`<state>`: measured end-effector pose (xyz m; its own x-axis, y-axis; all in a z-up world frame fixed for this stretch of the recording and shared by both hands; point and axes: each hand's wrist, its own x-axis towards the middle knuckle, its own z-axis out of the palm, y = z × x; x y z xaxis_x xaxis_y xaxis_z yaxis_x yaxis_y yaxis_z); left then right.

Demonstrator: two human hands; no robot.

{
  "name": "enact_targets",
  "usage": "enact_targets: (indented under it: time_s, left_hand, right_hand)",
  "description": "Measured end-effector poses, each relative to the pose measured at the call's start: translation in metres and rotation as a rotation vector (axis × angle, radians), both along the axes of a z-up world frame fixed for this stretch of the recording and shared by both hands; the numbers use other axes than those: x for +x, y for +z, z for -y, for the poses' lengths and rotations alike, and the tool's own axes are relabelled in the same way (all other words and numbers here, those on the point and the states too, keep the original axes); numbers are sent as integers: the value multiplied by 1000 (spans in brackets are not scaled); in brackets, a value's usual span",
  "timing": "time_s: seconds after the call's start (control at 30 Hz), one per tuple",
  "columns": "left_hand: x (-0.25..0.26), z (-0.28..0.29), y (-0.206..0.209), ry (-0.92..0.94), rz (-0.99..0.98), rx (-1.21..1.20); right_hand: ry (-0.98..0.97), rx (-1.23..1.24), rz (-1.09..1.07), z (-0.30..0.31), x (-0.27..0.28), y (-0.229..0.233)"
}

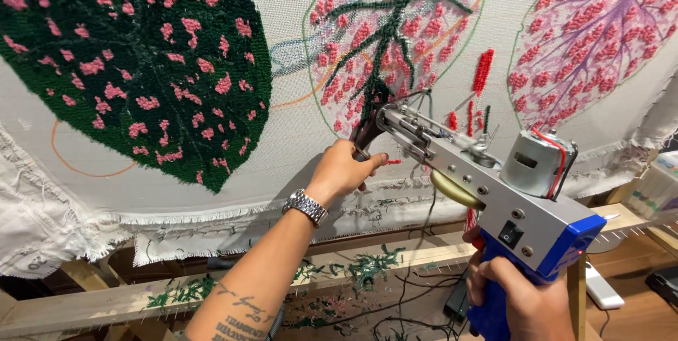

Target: Using a tufting gun to create a leaf pattern on a rug canvas mounted on a vertical frame.

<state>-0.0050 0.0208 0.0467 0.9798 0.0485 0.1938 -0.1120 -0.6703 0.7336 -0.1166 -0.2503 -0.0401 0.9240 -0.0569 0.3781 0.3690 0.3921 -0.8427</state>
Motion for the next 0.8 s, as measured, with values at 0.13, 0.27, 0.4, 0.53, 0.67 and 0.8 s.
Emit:
enact_targets:
  time_s: [0.13,0.27,0.4,0.53,0.67,0.8]
  left_hand:
    - [2,2,-7,-13,17,-21]
    - [1,4,-4,-10,49,-28]
    - [2,6,-5,-15,74,-66]
    - [-1,18,-7,8,103,-59]
    - [16,42,-40,-130,75,-414]
    - [19,69,-52,-405,-155,-765]
  right_hand:
    - [-13,-3,-13,7,3,-3]
    - [49,-22,17,15,10,-12]
    - [79,-14,13,18,15,-18]
    - [131,-21,19,42,23,-27]
    - [133,-28,1,85,26,-29]
    - [130,-88,-158,140,26,-33]
